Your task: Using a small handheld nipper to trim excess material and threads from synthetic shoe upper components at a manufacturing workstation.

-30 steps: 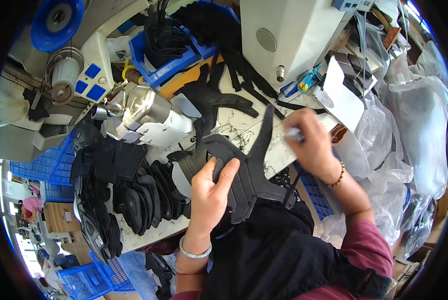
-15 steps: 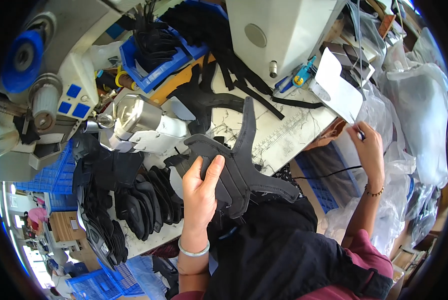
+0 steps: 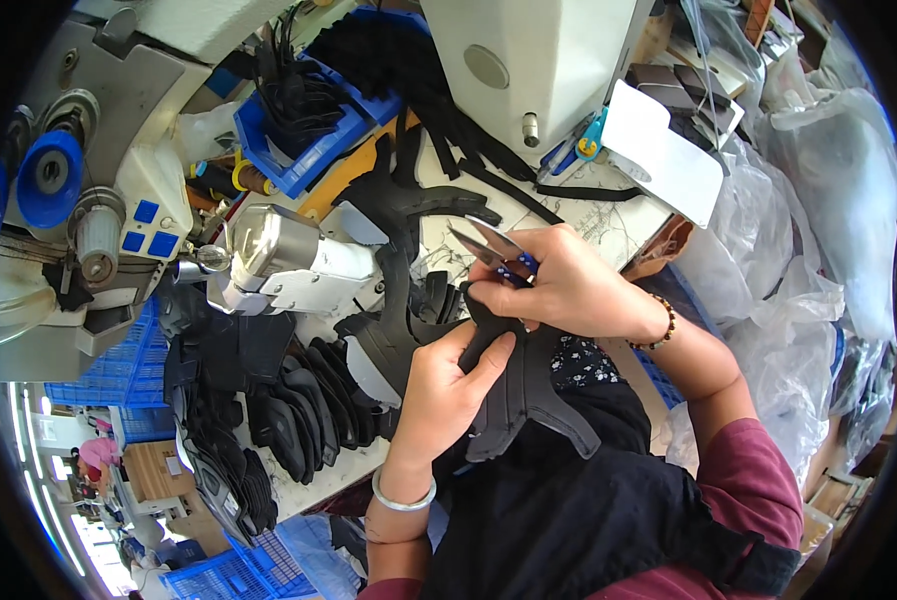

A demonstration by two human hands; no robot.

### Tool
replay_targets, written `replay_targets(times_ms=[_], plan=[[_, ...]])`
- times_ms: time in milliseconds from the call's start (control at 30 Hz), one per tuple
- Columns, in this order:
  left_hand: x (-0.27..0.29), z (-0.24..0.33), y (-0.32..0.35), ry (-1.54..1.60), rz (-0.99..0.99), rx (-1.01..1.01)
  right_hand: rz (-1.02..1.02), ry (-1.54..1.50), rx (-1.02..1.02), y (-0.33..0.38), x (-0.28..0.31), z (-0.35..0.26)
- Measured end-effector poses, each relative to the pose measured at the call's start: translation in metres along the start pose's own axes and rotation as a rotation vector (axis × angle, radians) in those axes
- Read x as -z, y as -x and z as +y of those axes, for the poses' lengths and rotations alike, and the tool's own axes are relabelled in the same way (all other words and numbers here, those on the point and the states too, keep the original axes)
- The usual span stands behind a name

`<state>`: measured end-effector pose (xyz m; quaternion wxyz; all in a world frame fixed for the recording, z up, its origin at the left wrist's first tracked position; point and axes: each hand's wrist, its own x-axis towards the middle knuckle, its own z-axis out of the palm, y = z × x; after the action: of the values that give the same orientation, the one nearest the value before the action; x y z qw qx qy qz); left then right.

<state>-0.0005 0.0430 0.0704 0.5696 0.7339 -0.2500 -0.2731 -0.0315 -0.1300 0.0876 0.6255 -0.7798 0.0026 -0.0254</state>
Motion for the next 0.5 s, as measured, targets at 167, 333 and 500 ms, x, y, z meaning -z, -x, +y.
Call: replay_targets(times_ms=[167, 333, 500], plan=[[-0.004, 0.005, 0.0, 0.034, 0.206, -0.034, -0.028, -0.088, -0.14, 0.001, -0.004, 0.003], [0.005, 0.001, -0.001, -0.095, 0.153, -0.046, -0.106, -0.232, -0.232, 0.0, 0.002, 0.0], [0.005, 0.007, 0.0, -0.182, 0.144, -0.062, -0.032, -0.13, -0.133, -0.001, -0.011, 0.008]])
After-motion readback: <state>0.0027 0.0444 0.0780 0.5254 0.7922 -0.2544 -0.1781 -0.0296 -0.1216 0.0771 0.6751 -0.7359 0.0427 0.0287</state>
